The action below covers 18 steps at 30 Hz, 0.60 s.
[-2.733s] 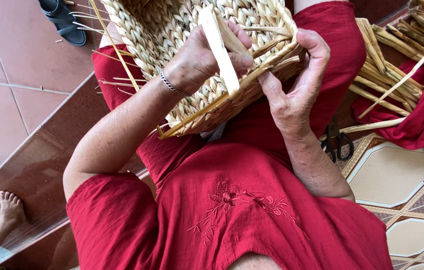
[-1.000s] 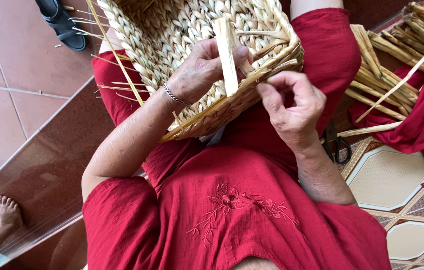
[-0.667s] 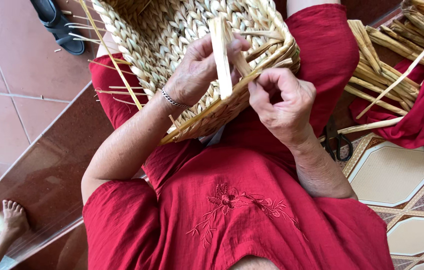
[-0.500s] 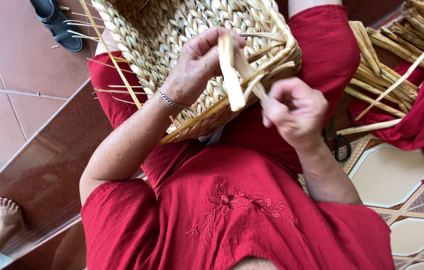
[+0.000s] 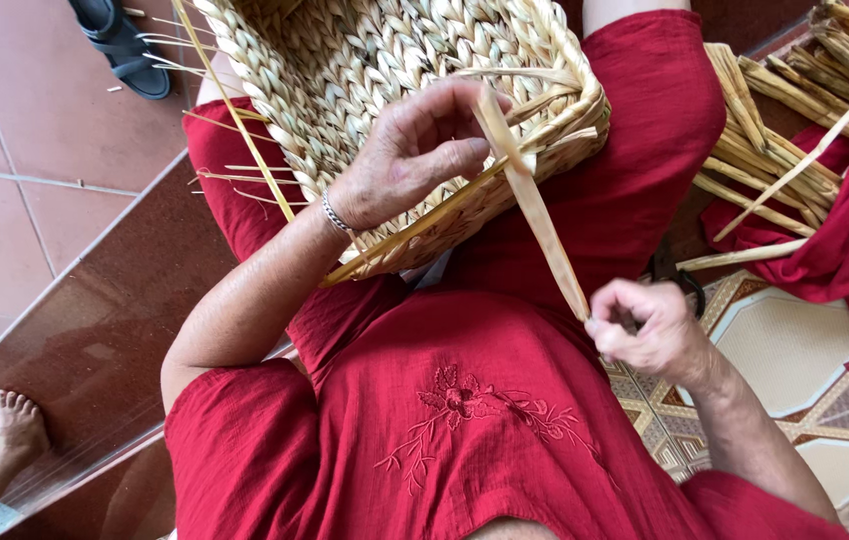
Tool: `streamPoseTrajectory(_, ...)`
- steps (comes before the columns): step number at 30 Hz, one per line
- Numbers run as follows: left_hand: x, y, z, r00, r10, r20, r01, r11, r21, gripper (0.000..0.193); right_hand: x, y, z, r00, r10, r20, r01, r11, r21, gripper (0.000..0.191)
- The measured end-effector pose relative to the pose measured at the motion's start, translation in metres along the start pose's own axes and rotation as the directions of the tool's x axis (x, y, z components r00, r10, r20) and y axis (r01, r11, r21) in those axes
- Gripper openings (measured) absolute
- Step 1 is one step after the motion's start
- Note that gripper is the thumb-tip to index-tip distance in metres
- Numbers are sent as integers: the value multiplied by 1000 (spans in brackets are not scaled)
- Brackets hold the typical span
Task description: The person sits on the floor weaving a water hyacinth basket, folding and tucking flat woven strips over the rim to finish the edge, and at one point uses scissors to trim excess material before continuing to secure the strips by hand.
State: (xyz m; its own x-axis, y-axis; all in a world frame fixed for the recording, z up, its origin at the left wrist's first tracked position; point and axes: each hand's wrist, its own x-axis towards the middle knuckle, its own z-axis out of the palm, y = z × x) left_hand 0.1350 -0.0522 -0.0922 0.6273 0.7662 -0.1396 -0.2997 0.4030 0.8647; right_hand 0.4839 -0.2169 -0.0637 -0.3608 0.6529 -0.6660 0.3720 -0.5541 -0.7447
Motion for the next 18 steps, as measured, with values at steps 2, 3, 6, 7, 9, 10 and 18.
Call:
streamPoseTrajectory(2, -1, -1, 2, 999, 34, 0, -34, 999, 36, 34, -5, 15, 1, 1000, -11, 22, 15, 977, -211, 7)
streamPoseTrajectory(3, -1, 0, 3, 999, 49, -1, -49, 991, 128, 32, -6, 21, 3, 1000, -12, 28, 21, 946, -322, 7)
streamPoseTrajectory(6, -5, 5, 10, 996, 89, 6, -83, 904, 420, 27, -10, 32, 14, 996, 82, 45, -43, 831, -555, 9)
streamPoseTrajectory(7, -7, 8, 14, 995, 105, 1, -89, 840, 536, 27, -10, 32, 16, 991, 123, 49, -67, 785, -616, 10)
streamPoseTrajectory(9, -12, 15, 22, 995, 101, -8, -66, 702, 709, 32, -8, 23, 15, 993, 107, 56, -44, 749, -661, 8)
streamPoseTrajectory(10, -14, 18, 26, 997, 82, -11, -44, 639, 768, 37, -6, 14, 13, 993, 102, 61, -33, 732, -681, 9)
streamPoseTrajectory(18, -14, 32, 40, 984, -41, -176, 138, 798, 586, 51, 81, -73, 21, 783, -598, -170, 502, 769, -395, 34)
